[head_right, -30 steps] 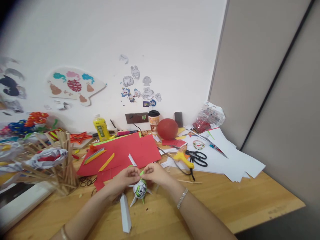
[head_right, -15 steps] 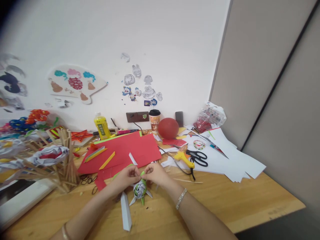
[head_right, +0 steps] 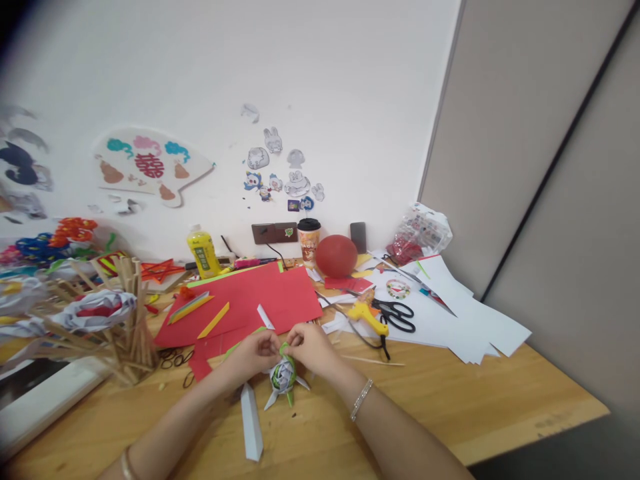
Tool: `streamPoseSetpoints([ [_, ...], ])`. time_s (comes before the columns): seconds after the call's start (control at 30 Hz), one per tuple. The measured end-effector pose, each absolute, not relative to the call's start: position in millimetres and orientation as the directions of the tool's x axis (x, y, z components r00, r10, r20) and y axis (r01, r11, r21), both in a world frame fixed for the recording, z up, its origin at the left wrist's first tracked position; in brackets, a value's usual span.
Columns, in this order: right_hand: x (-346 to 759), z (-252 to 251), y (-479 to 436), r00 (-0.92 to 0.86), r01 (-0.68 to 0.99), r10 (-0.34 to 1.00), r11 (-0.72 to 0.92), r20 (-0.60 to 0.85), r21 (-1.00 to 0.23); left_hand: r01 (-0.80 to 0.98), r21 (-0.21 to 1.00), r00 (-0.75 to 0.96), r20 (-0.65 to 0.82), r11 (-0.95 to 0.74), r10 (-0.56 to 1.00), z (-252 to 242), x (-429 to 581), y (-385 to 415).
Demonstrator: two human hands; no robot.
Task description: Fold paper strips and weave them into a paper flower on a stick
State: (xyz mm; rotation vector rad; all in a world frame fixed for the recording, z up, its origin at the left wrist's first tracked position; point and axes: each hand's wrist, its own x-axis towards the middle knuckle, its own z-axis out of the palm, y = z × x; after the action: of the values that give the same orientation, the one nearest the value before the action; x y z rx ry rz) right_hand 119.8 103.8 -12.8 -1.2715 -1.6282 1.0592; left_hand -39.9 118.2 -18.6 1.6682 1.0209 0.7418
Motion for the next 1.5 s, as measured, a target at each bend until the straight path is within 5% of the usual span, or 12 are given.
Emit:
streamPoseSetpoints([
  [0.43,128.9,-0.5,100.3,-0.391,0.379,0.896,0.364,0.209,-0.851,0.458,0.842,0.400,0.090,-0.283,0.912,-4.8,-36.6,108.2],
  [0.73,132.4,1.0,100.8,-0.497,0.418,0.847,0.425,0.190,-0.803,0.400,0.875,0.392,0.106,-0.272,0.914,-6.6,-37.0,110.3],
  [0.97,131.3,4.6,101.1,-0.225,0.389,0.861,0.509,0.456,-0.768,-0.029,0.988,0.363,-0.131,0.152,0.922,5.6,-35.1,102.5],
  [1.1,127.8,3.8,101.6,-0.100,0.424,0.825,0.541,0.556,-0.726,-0.207,0.878,0.629,-0.218,0.431,0.746,10.5,-27.2,89.4],
  [1.23,126.3,2.9,100.0,-0.078,0.464,0.808,0.548,0.584,-0.696,-0.210,0.817,0.679,-0.273,0.537,0.681,5.7,-24.7,87.9],
  [1.4,128.9,4.7,97.0,-0.168,0.505,0.706,0.661,0.688,-0.555,0.040,0.763,0.720,-0.469,0.645,0.511,2.8,-30.2,92.6],
  [1.5,130.1,8.1,95.4,-0.264,0.481,0.637,0.738,0.725,-0.473,-0.081,0.768,0.674,-0.427,0.635,0.603,6.0,-29.0,92.8],
])
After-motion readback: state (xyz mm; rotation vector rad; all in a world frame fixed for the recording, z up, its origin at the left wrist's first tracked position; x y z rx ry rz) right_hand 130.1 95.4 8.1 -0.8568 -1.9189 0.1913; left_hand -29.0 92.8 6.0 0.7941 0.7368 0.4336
